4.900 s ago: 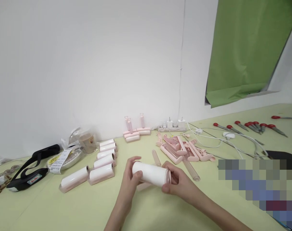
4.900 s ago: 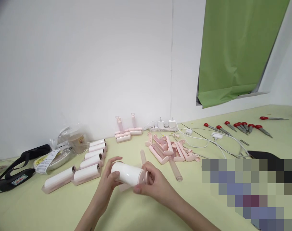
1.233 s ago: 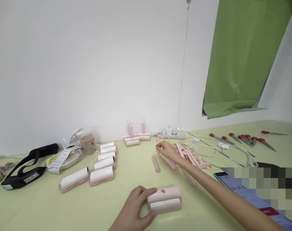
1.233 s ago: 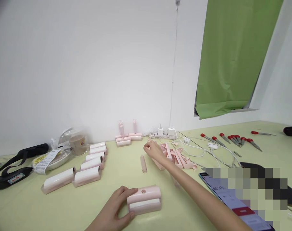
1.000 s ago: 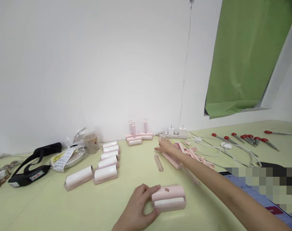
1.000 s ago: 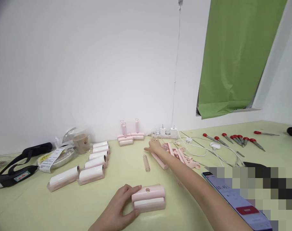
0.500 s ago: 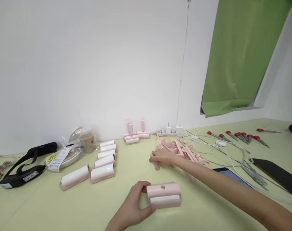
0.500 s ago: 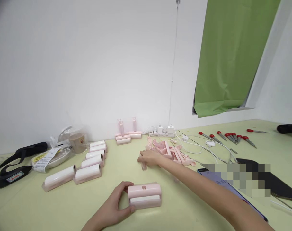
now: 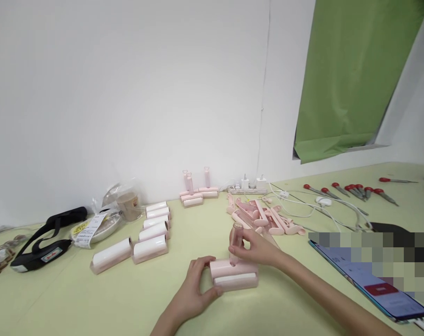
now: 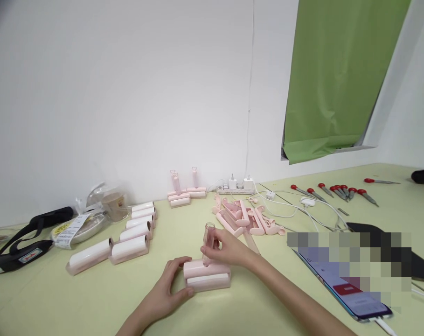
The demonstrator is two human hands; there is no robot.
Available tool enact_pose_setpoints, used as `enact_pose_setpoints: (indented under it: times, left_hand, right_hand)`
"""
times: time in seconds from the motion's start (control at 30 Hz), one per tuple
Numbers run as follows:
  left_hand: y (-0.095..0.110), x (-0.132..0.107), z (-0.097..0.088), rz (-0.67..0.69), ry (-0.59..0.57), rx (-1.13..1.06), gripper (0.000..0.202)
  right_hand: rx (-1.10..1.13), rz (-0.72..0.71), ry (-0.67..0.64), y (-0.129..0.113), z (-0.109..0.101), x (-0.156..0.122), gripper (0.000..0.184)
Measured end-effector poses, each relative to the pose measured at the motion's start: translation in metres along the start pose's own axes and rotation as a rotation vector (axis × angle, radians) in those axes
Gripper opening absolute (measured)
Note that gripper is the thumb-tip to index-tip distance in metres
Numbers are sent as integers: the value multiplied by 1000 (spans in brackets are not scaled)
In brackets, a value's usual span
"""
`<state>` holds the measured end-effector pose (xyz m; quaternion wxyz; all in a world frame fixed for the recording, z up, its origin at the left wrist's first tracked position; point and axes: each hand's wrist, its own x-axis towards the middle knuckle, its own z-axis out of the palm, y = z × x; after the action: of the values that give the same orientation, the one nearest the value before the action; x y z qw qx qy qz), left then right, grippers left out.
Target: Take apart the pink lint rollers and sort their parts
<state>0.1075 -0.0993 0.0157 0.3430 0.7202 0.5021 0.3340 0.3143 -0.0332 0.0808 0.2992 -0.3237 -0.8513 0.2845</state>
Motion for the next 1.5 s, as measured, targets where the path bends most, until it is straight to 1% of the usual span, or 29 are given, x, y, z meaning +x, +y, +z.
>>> enact_pose_setpoints:
  times: [0.03,0.1,0.17,0.2,0.27,0.33,0.43,0.5,0.57,0.67,0.77,0.83,0.9,0.97,1.0,1.03,1.07,1.1,1.13,1.17,1.2,1.23,1.27,1.3,1.33,1.43,1.5]
  left_hand:
    - [-1,0,1,-1,0,-4,50]
    - [-4,0,2,-12,11,-28,59]
    - [-5,0,3,-25,29,-54,67]
    - [-5,0,3,-28,35,-57,68]
    - [-3,0,3,-28,41,-38,59]
    - [0,0,3,-36,45,-10,49]
    - [2,-1,1,-48,30,-3,47]
    - [1,-1,-1,-38,-14,-13,50]
    - [-2,0,-3,-36,-64,-27,53]
    - [-6,4,-9,-59,-107,-50,57]
    - [-8,8,-13,-81,-147,-71,58]
    - [-8,9,-14,-82,-148,-65,57]
    - [-6,8,-13,-77,-117,-35,54]
    - [-4,5,-12,-83,-82,3,53]
    - [-3,3,-12,-92,-70,17,52]
    - [-2,1,-12,-105,-63,28,51]
    - [-1,-1,-12,-122,-62,33,49]
    - [0,-3,-13,-147,-58,34,49]
    - [2,-4,-14,-179,-50,33,53]
    - [3,-4,-15,-214,-31,31,62]
    - [6,-3,-17,-239,-2,25,74]
    - [9,0,-19,-245,39,12,85]
    - [13,4,-21,-225,80,-10,94]
    - [19,9,-22,-179,121,-41,99]
    - [26,16,-23,-112,154,-83,99]
    - [50,39,-18,79,198,-246,91]
    - [63,52,-9,127,171,-356,85]
  right_hand:
    - [14,3,-14,-2,-1,-1,13]
    - [19,-1,-60,-5,-6,0,12]
    - [-7,9,-103,-10,-9,2,9]
    - [-28,23,-114,-12,-8,3,8]
    - [-86,45,-102,-15,-5,4,11]
    - [-159,40,-55,-16,2,4,15]
    - [-220,27,-7,-16,7,2,15]
    - [-189,43,-48,-16,5,2,12]
    - [-151,60,-117,-17,-1,2,11]
    - [-137,50,-226,-21,-12,4,9]
    - [-142,61,-308,-25,-17,6,9]
    - [-147,92,-326,-26,-15,6,9]
    - [-135,96,-322,-24,-12,6,10]
    - [-68,59,-343,-16,-11,6,14]
    - [-13,38,-353,-9,-13,6,20]
    - [32,31,-330,0,-17,6,27]
    - [36,50,-257,10,-23,7,32]
    - [2,91,-141,21,-32,7,35]
    - [-81,155,21,33,-41,8,33]
    - [-208,228,194,45,-52,8,32]
    - [-297,288,308,57,-62,9,32]
    - [-366,333,377,69,-71,10,33]
    - [-418,362,408,79,-79,10,31]
    - [-449,379,409,88,-84,11,30]
    - [-480,390,402,95,-87,12,30]
    - [-533,411,358,110,-85,15,22]
    - [-538,427,347,116,-80,15,15]
